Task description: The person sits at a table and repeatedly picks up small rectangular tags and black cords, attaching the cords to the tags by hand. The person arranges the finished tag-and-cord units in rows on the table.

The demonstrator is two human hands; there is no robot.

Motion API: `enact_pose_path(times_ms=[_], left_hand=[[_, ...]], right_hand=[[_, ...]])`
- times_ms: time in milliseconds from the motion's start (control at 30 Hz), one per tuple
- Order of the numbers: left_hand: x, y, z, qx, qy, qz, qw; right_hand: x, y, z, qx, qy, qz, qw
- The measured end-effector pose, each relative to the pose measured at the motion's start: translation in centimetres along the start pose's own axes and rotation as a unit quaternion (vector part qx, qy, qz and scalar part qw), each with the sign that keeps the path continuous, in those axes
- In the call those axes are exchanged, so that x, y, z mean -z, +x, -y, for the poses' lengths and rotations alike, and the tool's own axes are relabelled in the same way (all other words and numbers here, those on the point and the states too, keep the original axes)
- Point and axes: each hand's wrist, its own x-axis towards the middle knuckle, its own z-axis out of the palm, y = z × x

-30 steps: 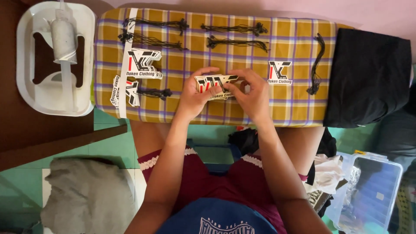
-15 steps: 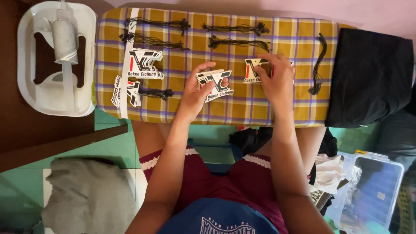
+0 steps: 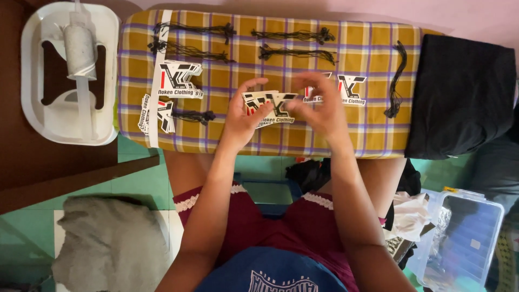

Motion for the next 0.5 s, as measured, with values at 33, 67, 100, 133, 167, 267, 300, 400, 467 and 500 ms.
enact_pose_path(times_ms=[33,67,100,133,167,267,300,400,467,500], left_hand=[[0.1,0.0,0.1,-0.005,-0.001,-0.002,1.0],[0.2,0.0,0.1,-0.011,0.0,-0.004,1.0],[0.2,0.1,0.1,-0.012,0.001,-0.005,1.0],[0.1,0.0,0.2,-0.019,0.0,-0.008,1.0],[0.1,-0.1,0.3,-0.027,0.0,-0.01,1.0],[-0.4,-0.7,0.2,-0.048,-0.002,-0.043,0.998],[-0.9,-0.9,-0.2,-0.054,-0.003,-0.046,0.997],[-1.5,-2.2,-1.3,-0.086,0.055,-0.091,0.991],[-1.2,-2.9,-2.1,-0.109,0.075,-0.124,0.983],[-1.1,-3.0,-2.3,-0.111,0.073,-0.125,0.983]], right_hand=[[-0.3,-0.1,1.1,-0.002,0.029,0.062,0.998],[-0.6,-0.1,2.2,-0.002,0.059,0.123,0.991],[-0.9,0.0,1.8,-0.002,0.06,0.124,0.991],[-1.2,-0.1,1.5,0.002,0.024,0.113,0.993],[-1.4,-0.3,1.3,0.005,-0.012,0.102,0.995],[-2.1,0.3,-0.3,-0.047,0.022,0.044,0.998],[-2.0,0.6,-0.5,-0.041,0.022,0.048,0.998],[-2.1,0.9,-1.2,-0.123,0.023,0.017,0.992],[-2.2,1.2,-2.3,-0.073,-0.059,0.049,0.994],[-2.3,1.2,-2.9,-0.071,-0.06,0.05,0.994]])
